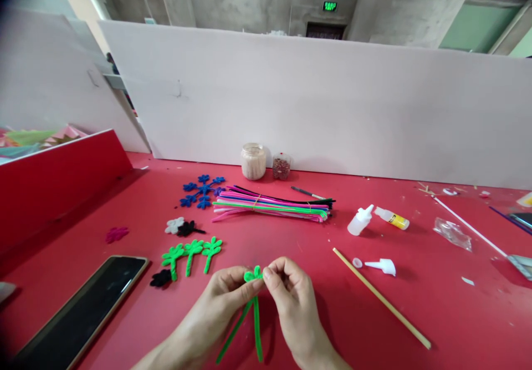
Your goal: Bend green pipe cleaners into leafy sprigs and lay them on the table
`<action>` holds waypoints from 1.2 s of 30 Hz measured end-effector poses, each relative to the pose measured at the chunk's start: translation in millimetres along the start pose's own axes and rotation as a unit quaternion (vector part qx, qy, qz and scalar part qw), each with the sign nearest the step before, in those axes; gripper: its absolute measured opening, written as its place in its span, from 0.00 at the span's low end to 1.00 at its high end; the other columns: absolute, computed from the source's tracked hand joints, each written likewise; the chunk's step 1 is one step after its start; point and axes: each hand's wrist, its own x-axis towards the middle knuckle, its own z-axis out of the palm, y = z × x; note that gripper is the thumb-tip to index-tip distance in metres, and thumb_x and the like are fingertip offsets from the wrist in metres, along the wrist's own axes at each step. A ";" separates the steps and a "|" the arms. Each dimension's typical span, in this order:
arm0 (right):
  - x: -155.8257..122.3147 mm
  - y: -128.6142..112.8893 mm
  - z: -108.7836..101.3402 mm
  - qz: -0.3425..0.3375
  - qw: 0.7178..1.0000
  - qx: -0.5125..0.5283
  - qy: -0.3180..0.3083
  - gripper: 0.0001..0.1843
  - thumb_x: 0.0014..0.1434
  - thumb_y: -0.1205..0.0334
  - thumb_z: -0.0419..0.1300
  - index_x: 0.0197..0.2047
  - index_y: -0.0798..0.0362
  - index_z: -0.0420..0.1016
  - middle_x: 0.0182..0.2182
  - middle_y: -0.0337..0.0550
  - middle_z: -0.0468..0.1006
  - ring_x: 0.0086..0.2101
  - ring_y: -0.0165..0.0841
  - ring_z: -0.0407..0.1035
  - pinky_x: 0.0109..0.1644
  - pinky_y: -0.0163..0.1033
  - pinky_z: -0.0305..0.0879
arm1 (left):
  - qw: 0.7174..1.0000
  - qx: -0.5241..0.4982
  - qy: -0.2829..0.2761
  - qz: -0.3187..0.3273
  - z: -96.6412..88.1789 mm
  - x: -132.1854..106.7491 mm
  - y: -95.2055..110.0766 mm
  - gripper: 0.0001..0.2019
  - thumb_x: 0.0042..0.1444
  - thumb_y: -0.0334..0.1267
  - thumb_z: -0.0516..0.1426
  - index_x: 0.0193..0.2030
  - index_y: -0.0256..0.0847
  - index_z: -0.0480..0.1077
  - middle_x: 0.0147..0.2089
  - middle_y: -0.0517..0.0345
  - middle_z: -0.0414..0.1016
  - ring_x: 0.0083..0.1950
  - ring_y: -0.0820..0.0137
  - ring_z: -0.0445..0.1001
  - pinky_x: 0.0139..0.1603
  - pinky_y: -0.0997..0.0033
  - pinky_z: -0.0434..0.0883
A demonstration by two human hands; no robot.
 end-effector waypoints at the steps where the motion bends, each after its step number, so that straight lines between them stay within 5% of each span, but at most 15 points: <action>1: -0.6 0.6 0.3 -0.001 1.000 0.000 -0.001 0.12 0.55 0.58 0.53 0.23 0.53 0.59 0.19 0.32 0.54 0.22 0.26 0.49 0.24 0.29 0.50 | 1.000 -0.004 0.005 0.003 0.7 -0.7 0.5 0.10 0.41 0.40 0.62 0.22 0.32 0.72 0.21 0.58 0.69 0.24 0.75 0.64 0.28 0.76 0.60; 16: 4.8 -1.1 3.5 0.022 1.000 -0.003 0.018 0.12 0.54 0.57 0.54 0.23 0.54 0.61 0.19 0.32 0.55 0.21 0.26 0.49 0.23 0.30 0.49 | 0.990 -0.134 0.002 -0.036 5.2 0.2 1.9 0.08 0.43 0.35 0.61 0.19 0.34 0.69 0.17 0.63 0.62 0.21 0.79 0.58 0.27 0.78 0.59; 20: 6.7 -3.0 -4.6 0.042 0.999 0.009 0.013 0.13 0.53 0.58 0.55 0.21 0.53 0.63 0.17 0.31 0.54 0.20 0.26 0.49 0.22 0.29 0.49 | 0.993 -0.110 0.002 -0.040 3.1 1.9 3.0 0.12 0.45 0.38 0.59 0.17 0.34 0.67 0.16 0.65 0.59 0.20 0.80 0.55 0.22 0.79 0.54; 26: 5.8 0.3 -17.3 0.081 0.996 0.042 0.015 0.11 0.53 0.55 0.54 0.30 0.53 0.72 0.23 0.36 0.67 0.26 0.28 0.59 0.30 0.30 0.57 | 0.998 -0.054 0.002 -0.038 0.5 1.4 2.4 0.11 0.44 0.39 0.60 0.19 0.33 0.67 0.17 0.65 0.58 0.20 0.80 0.52 0.21 0.79 0.52; 36: 6.4 -5.6 -18.4 -0.005 0.997 -0.063 -0.051 0.11 0.54 0.56 0.54 0.25 0.54 0.65 0.20 0.34 0.59 0.23 0.28 0.55 0.28 0.32 0.56 | 0.999 0.023 -0.017 -0.018 -0.6 0.7 0.7 0.15 0.47 0.44 0.57 0.18 0.34 0.66 0.16 0.65 0.55 0.19 0.79 0.50 0.21 0.77 0.49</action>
